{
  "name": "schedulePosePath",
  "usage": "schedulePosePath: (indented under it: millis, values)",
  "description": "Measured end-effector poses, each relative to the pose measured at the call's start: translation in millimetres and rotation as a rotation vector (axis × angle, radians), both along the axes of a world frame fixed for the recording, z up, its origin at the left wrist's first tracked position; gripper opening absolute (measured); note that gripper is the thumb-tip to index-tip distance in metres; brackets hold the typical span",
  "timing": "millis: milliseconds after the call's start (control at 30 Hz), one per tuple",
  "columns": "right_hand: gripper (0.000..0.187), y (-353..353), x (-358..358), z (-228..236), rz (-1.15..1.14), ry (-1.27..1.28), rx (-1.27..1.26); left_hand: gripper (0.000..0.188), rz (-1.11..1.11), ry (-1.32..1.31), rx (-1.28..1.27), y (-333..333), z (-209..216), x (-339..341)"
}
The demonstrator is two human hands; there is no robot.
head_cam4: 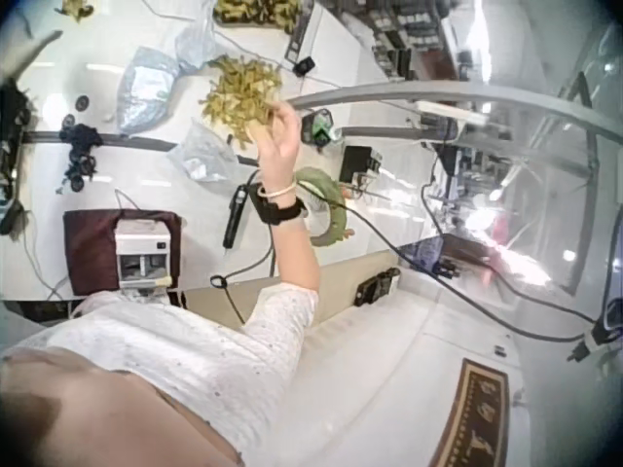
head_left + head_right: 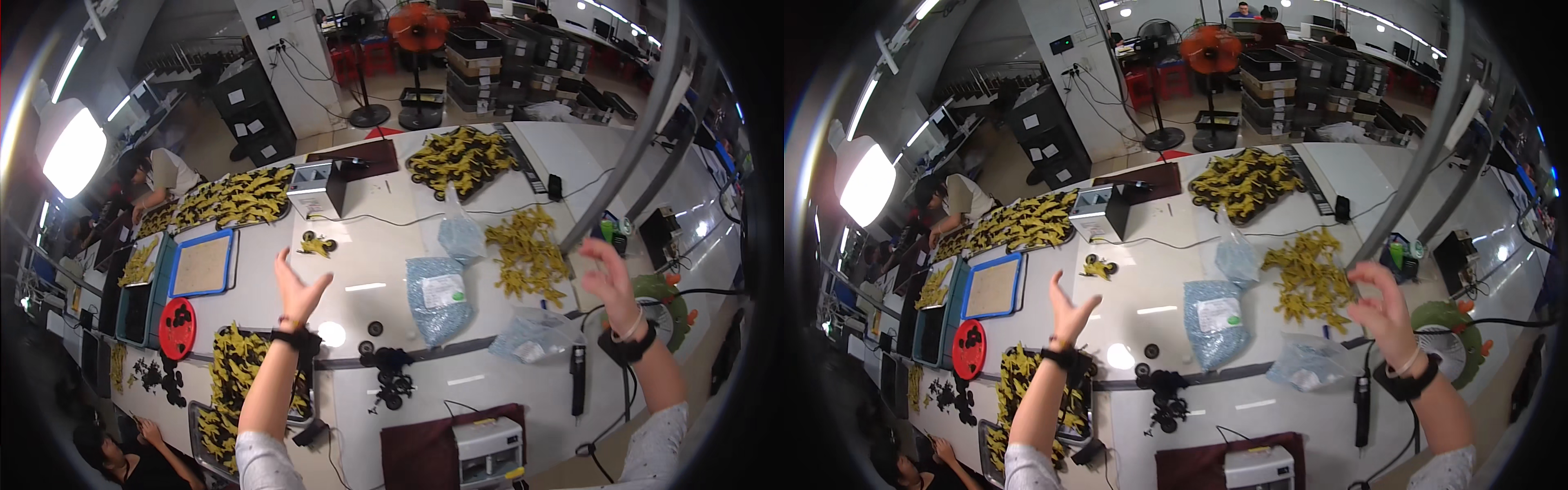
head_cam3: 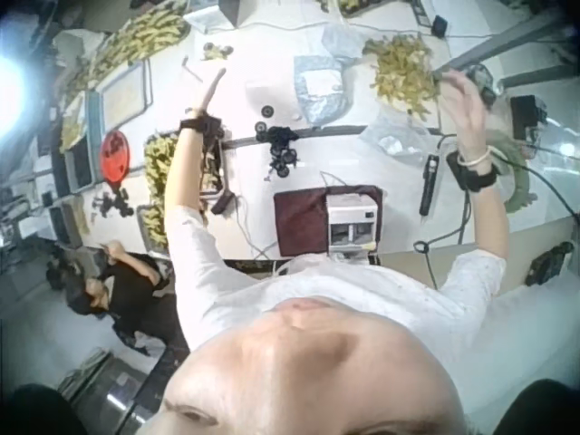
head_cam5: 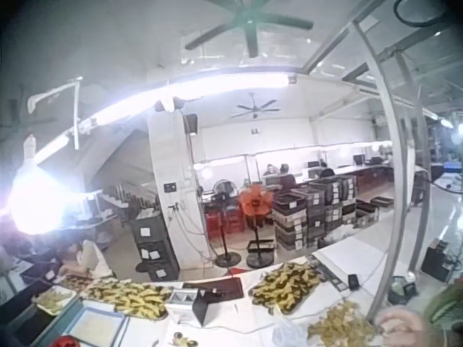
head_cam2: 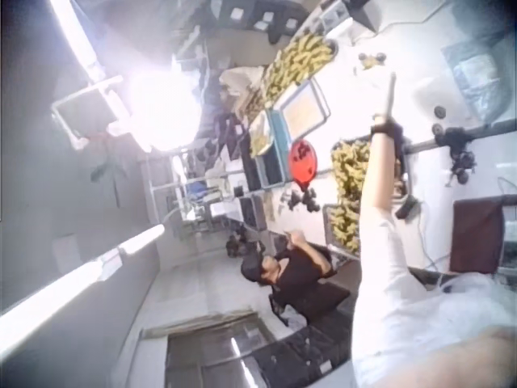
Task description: Inspecting and preparing an automatic screw feeder machine by filling it with small components and checking its mechanical operation.
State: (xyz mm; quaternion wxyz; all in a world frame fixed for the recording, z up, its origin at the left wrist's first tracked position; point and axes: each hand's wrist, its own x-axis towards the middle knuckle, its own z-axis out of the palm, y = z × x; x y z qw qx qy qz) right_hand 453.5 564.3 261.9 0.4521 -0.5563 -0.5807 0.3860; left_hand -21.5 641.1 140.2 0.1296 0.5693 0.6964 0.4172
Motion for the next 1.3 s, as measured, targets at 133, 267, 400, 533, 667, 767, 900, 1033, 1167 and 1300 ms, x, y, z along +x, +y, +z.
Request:
schedulePosePath:
  millis: [133, 267, 400, 533, 667, 767, 900, 1033, 1167, 1300]
  values:
    - [0.041, -29.6, -21.7, -19.1, 0.018, -0.028, -0.251, 0.101, 0.234, 0.392, -0.214, 121.4, -20.1, -26.4]
    - [0.037, -49.5, -25.5, -30.4, -0.077, -0.090, -0.378, 0.108, 0.201, 0.462, -0.304, 207.5, -37.0, -21.4]
    - [0.033, -35.0, -36.3, -32.7, -0.115, -0.035, -0.406, 0.094, 0.059, 0.650, 0.004, 256.0, -67.3, -37.4]
    - [0.029, -11.5, -50.3, -39.8, -0.111, -0.016, -0.343, 0.056, -0.037, 0.715, 0.294, 270.4, -79.4, -52.3]
    - [0.026, -4.7, -57.0, -53.0, -0.157, 0.006, -0.353, 0.048, -0.049, 0.755, 0.356, 275.7, -89.9, -55.2]
    - [0.026, -6.7, -61.9, -54.3, -0.169, 0.040, -0.366, 0.047, -0.072, 0.756, 0.348, 271.2, -89.2, -59.9]
    - [0.026, -14.5, -53.9, -51.2, -0.167, 0.064, -0.332, 0.041, -0.193, 0.681, 0.355, 252.9, -84.1, -49.8]
    - [0.026, -18.9, -52.6, -49.0, -0.185, 0.091, -0.259, 0.045, 0.066, 0.459, 0.404, 247.4, -103.2, -68.9]
    - [0.023, -18.4, -61.5, -42.1, -0.134, 0.106, -0.256, 0.046, 0.116, -0.613, 0.105, 275.4, -134.5, -157.5]
    - [0.015, -13.3, -70.4, -22.7, -0.057, -0.008, -0.271, 0.044, -0.031, -1.075, -0.106, 280.2, -118.6, -116.3]
